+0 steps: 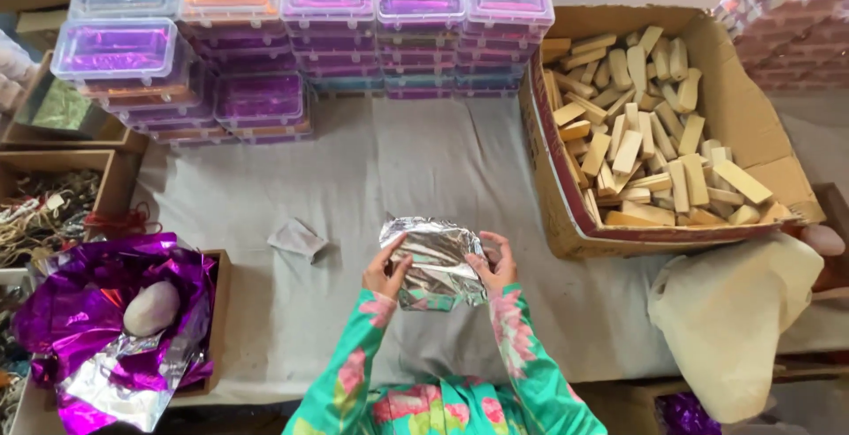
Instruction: The person wraps a small wooden block in silver foil and then in purple foil. They then pick up another wooden block and wipe it with a white cloth. Finally, they wrap the second wooden block in silver and purple foil as well.
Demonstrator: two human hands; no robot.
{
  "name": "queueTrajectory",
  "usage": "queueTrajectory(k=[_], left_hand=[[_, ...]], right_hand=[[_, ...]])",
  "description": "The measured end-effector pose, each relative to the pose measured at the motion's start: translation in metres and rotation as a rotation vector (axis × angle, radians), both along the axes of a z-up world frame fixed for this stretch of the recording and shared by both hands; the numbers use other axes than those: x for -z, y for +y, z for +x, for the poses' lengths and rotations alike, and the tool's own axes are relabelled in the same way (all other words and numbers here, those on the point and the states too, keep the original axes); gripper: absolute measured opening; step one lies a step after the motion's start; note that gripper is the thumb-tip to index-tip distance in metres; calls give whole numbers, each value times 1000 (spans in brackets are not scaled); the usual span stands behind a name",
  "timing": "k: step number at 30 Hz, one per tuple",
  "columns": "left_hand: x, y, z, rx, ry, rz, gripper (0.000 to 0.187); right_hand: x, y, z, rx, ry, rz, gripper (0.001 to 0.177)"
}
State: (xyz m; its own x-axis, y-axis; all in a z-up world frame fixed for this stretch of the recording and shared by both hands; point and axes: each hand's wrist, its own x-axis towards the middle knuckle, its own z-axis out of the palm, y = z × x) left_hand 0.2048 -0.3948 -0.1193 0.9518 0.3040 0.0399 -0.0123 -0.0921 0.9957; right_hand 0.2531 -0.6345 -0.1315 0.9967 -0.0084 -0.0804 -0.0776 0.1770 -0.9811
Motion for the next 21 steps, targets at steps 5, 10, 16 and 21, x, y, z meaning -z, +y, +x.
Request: queueTrajectory(k=[5,10,16,21], left_hand=[[1,14,11,85,54,1,51],[-39,16,3,72,86,-238,55],[-26,19,-15,218,448,-101,87],[-15,39,-14,263,124,-270,92]], right_hand=[[24,-8,3,-93,-22,-115,28],[-6,-2,8,-212,-40,-87,39],[-29,6,14,-217,-122,75,59],[-43,8,21,-317,-191,50,84]])
